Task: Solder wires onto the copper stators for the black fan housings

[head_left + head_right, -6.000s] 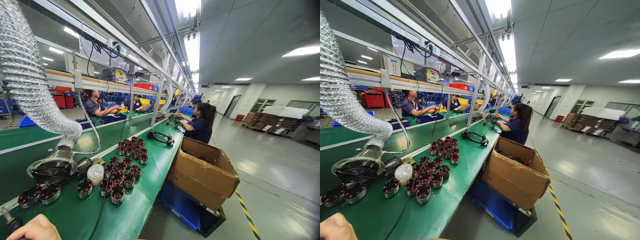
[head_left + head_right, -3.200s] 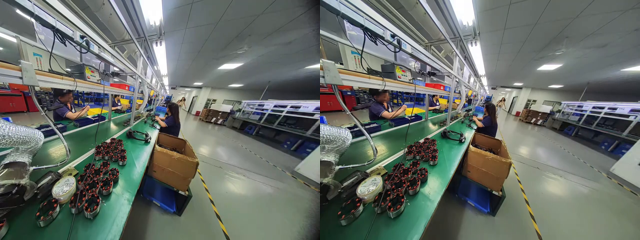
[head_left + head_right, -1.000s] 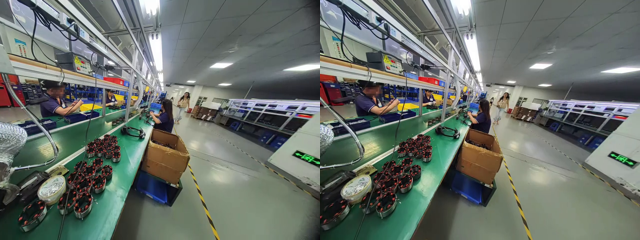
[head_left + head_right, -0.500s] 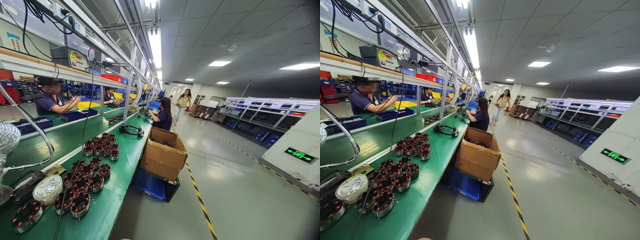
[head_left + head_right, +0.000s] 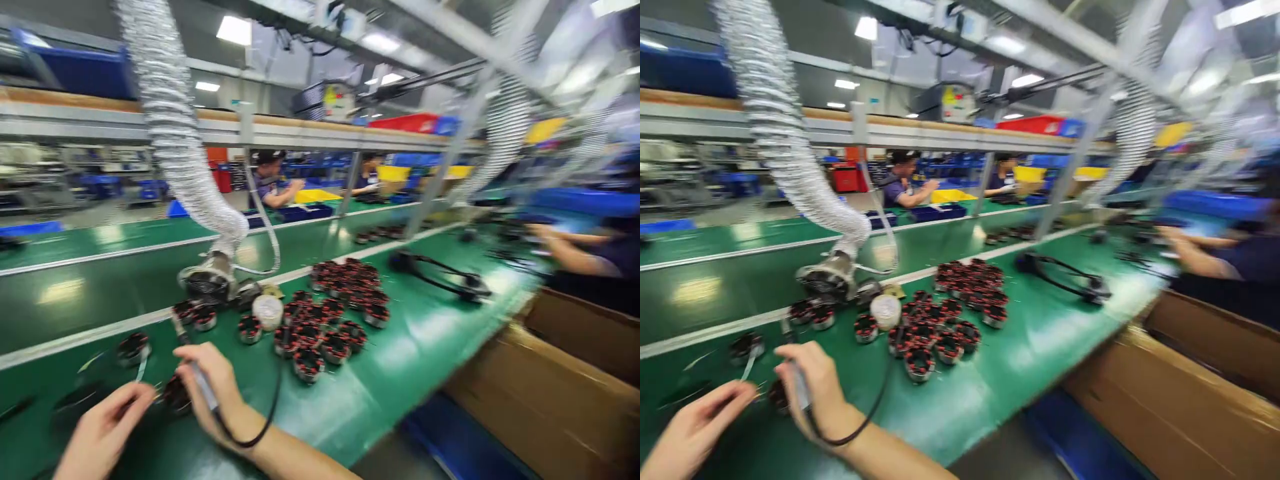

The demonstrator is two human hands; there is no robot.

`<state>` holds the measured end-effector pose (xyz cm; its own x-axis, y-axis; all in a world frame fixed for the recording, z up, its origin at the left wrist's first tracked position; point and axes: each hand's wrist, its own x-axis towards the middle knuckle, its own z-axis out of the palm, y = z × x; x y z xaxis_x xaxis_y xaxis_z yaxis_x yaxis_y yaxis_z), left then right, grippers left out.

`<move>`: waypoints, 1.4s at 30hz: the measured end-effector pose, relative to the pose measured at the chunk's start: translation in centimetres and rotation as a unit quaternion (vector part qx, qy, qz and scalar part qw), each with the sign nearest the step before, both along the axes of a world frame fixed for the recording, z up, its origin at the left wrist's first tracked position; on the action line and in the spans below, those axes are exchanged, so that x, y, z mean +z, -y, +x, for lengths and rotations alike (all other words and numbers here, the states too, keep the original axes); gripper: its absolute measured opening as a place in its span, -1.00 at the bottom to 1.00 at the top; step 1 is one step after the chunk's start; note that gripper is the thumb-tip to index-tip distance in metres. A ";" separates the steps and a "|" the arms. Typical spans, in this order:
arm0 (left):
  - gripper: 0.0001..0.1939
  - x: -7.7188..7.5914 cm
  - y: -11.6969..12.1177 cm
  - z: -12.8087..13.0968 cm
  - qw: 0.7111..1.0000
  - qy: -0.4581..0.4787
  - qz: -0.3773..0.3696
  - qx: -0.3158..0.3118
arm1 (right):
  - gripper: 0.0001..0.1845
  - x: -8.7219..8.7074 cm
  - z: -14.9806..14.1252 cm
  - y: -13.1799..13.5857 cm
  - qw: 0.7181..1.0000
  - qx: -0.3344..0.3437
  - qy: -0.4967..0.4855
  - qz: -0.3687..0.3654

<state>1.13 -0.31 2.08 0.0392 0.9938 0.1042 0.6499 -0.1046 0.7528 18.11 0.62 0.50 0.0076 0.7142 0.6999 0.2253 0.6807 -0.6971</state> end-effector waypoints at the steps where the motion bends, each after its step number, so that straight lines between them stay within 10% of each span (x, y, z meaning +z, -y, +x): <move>1: -0.48 0.2 0.4 -0.8 1.000 0.015 -0.008 -0.007 | -0.75 0.0 0.0 -0.2 0.999 0.015 -0.039 -0.034; 6: -0.58 0.9 0.4 -1.1 0.998 0.053 -0.027 -0.023 | -0.65 -0.1 1.0 -0.9 0.982 0.045 -0.128 -0.133; 42: -0.68 0.4 0.2 -0.9 0.999 -0.023 -0.044 0.022 | -0.64 -0.9 0.4 0.1 0.976 0.118 -0.070 -0.169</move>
